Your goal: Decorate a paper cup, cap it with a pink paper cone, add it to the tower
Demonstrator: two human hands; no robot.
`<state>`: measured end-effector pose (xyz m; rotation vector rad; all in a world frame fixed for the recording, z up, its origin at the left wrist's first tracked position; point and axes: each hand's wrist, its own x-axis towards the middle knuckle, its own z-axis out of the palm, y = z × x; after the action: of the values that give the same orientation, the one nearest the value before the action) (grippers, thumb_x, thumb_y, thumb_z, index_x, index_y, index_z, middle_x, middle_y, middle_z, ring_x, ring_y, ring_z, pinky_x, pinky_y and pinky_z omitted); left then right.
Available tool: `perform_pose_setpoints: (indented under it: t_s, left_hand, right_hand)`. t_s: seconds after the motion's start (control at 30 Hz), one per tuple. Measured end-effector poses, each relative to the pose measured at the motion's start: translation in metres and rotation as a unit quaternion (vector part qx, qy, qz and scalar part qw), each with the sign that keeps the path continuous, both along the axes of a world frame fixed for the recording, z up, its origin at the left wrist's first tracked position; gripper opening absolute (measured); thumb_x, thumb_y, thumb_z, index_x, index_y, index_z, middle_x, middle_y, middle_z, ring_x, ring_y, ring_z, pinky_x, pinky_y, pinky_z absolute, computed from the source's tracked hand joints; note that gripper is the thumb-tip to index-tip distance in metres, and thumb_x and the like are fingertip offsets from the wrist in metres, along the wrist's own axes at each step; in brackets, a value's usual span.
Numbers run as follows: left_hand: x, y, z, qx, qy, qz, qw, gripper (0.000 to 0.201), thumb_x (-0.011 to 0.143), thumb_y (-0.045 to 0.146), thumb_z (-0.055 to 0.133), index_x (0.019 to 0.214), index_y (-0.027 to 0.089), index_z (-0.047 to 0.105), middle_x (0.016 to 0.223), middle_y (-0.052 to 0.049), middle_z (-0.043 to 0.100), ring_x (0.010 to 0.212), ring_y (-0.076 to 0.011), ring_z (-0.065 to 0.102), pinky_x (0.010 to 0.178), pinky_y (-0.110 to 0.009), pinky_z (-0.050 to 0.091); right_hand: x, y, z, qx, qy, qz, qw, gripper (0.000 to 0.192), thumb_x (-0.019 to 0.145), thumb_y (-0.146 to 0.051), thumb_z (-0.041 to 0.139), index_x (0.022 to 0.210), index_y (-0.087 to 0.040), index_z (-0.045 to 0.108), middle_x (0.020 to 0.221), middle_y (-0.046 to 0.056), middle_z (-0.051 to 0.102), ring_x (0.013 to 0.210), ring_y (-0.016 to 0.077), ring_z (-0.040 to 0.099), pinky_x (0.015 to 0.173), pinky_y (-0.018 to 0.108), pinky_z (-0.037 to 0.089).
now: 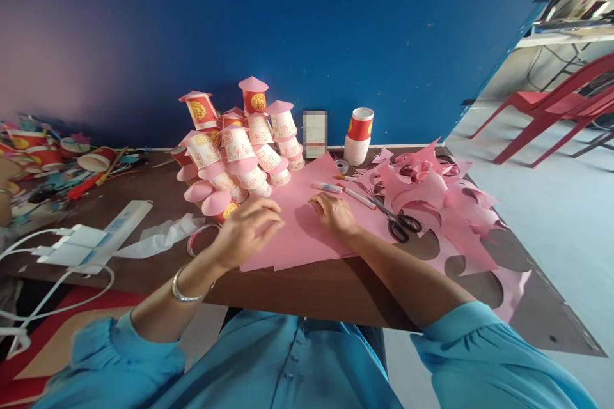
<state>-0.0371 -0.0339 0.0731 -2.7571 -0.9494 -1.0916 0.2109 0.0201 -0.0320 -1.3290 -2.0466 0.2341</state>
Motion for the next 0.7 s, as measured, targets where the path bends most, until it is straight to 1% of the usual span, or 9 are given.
perform_pose_setpoints:
  t_s: [0.07,0.17,0.23,0.33,0.4,0.47,0.57,0.63,0.7]
  left_hand:
    - [0.016,-0.001,-0.015,-0.049,0.093,-0.021,0.994,0.006,0.096,0.019,0.068,0.102,0.019,0.071,0.109,-0.006,0.075,0.098,-0.0201,0.072,0.086,-0.033,0.06]
    - [0.029,0.009,-0.036,-0.085,0.178,-0.01,0.98,0.009,0.094,0.018,0.071,0.103,0.019,0.073,0.117,-0.01,0.076,0.106,-0.0253,0.073,0.092,-0.039,0.062]
    - [0.031,0.018,-0.046,-0.104,0.191,0.012,0.976,0.013,0.093,0.017,0.07,0.106,0.018,0.073,0.12,-0.011,0.075,0.11,-0.0272,0.073,0.094,-0.042,0.062]
    - [0.03,0.03,-0.054,-0.114,0.178,0.059,0.976,0.022,0.094,0.016,0.068,0.116,0.016,0.071,0.131,-0.014,0.073,0.118,-0.03,0.071,0.098,-0.044,0.062]
    - [0.027,0.033,-0.058,-0.118,0.164,0.085,0.976,0.025,0.096,0.017,0.065,0.121,0.017,0.069,0.136,-0.014,0.071,0.122,-0.0303,0.07,0.1,-0.045,0.062]
    - [0.024,0.034,-0.063,-0.124,0.153,0.101,0.975,0.028,0.097,0.019,0.064,0.125,0.017,0.068,0.14,-0.014,0.069,0.125,-0.0301,0.068,0.101,-0.045,0.061]
    - [0.02,0.034,-0.071,-0.119,0.148,0.125,0.974,0.037,0.096,0.019,0.065,0.133,0.015,0.065,0.145,-0.016,0.066,0.132,-0.0316,0.064,0.107,-0.046,0.059]
    - [0.019,0.035,-0.074,-0.106,0.155,0.148,0.971,0.04,0.095,0.017,0.064,0.135,0.01,0.063,0.146,-0.018,0.065,0.135,-0.0334,0.062,0.111,-0.048,0.055]
    - [0.019,0.036,-0.075,-0.098,0.168,0.16,0.968,0.039,0.096,0.017,0.062,0.134,0.008,0.064,0.144,-0.02,0.066,0.134,-0.0341,0.062,0.114,-0.048,0.053]
  right_hand:
    - [0.002,0.002,0.0,0.015,-0.02,-0.029,0.999,0.024,0.1,-0.022,0.052,0.098,-0.02,0.076,0.094,0.01,0.081,0.081,0.0234,0.074,0.071,0.031,0.053]
    - [0.006,0.006,0.001,0.031,-0.055,-0.06,0.996,0.023,0.102,-0.028,0.054,0.097,-0.02,0.075,0.099,0.011,0.081,0.088,0.0246,0.074,0.075,0.031,0.052]
    - [0.007,0.008,0.001,0.034,-0.078,-0.073,0.994,0.024,0.103,-0.031,0.056,0.093,-0.02,0.074,0.095,0.011,0.081,0.086,0.0246,0.073,0.075,0.03,0.052]
    - [0.006,0.008,0.002,0.031,-0.106,-0.083,0.99,0.027,0.103,-0.033,0.057,0.087,-0.019,0.073,0.085,0.011,0.078,0.078,0.0245,0.071,0.069,0.031,0.05]
    - [0.005,0.006,0.004,0.032,-0.118,-0.082,0.989,0.029,0.104,-0.034,0.056,0.086,-0.019,0.073,0.087,0.011,0.078,0.08,0.0246,0.071,0.069,0.031,0.051]
    - [0.004,0.004,0.008,0.036,-0.124,-0.079,0.989,0.027,0.105,-0.032,0.053,0.092,-0.02,0.073,0.098,0.011,0.077,0.089,0.025,0.071,0.074,0.031,0.053]
    - [0.007,0.005,0.012,0.054,-0.126,-0.077,0.988,0.022,0.101,-0.022,0.055,0.116,-0.019,0.071,0.123,0.014,0.072,0.117,0.0288,0.065,0.094,0.037,0.054]
    - [0.009,0.007,0.012,0.062,-0.126,-0.076,0.987,0.036,0.096,-0.018,0.059,0.131,-0.016,0.064,0.134,0.017,0.067,0.131,0.0321,0.057,0.108,0.044,0.05]
    - [0.01,0.01,0.009,0.056,-0.128,-0.078,0.987,0.045,0.092,-0.018,0.061,0.137,-0.014,0.06,0.14,0.019,0.065,0.136,0.0341,0.052,0.114,0.049,0.046]
